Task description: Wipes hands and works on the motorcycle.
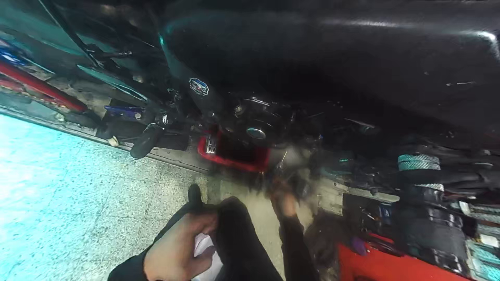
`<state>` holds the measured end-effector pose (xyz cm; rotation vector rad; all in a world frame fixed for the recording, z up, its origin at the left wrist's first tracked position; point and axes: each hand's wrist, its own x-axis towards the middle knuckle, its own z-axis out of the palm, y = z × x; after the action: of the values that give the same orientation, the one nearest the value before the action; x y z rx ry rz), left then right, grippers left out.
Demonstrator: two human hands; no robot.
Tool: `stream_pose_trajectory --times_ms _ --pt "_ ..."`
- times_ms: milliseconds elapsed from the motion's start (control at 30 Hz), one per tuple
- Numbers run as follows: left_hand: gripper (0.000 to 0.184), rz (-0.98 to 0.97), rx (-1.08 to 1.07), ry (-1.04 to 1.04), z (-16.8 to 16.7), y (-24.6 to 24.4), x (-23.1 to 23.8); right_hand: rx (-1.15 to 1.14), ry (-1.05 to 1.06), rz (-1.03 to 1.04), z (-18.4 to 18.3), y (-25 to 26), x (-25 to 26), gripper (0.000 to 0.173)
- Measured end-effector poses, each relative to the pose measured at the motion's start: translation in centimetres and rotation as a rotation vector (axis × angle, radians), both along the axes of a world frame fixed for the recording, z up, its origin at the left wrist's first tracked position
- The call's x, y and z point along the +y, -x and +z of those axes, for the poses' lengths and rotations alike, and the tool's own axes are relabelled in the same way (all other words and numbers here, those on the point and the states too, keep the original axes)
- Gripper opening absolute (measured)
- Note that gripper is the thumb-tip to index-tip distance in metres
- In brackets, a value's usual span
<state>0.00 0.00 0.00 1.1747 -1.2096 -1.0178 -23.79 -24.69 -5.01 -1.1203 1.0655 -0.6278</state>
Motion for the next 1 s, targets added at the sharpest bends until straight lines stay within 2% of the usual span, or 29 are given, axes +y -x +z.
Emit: stream_pose_trajectory --times_ms 67,200,333,600,767,833,900,1000 --pt "0.026 0.039 -0.036 -0.016 0.5 0.0 0.0 -0.008 0.087 0.064 1.1 -3.8 0.8 0.027" --pt "0.027 0.084 -0.053 -0.052 -0.5 -0.4 0.4 -0.004 0.068 0.031 2.2 -7.5 0.6 0.024" --pt "0.027 0.135 -0.027 -0.077 -1.0 -0.4 0.4 0.052 0.083 -0.045 1.4 -8.6 -0.7 0.026" --pt "0.029 0.254 -0.001 -0.107 -0.7 -0.2 0.0 -0.143 0.120 -0.215 -0.4 -10.7 -2.2 0.022" --pt "0.028 0.289 0.046 -0.089 -1.2 0.5 -0.8 -0.149 0.102 -0.286 -0.2 -12.0 -1.8 0.017" --pt "0.028 0.292 0.045 -0.094 -1.0 0.6 -0.9 -0.120 0.096 -0.277 1.2 -11.1 -2.3 0.022" --pt "0.028 0.299 0.039 -0.095 -1.1 0.5 -0.9 -0.058 0.147 -0.216 2.4 -9.9 -3.2 0.042" --pt "0.028 0.291 0.060 -0.102 -1.9 0.9 -0.8 0.107 0.310 -0.196 2.7 -8.9 -3.7 0.042"
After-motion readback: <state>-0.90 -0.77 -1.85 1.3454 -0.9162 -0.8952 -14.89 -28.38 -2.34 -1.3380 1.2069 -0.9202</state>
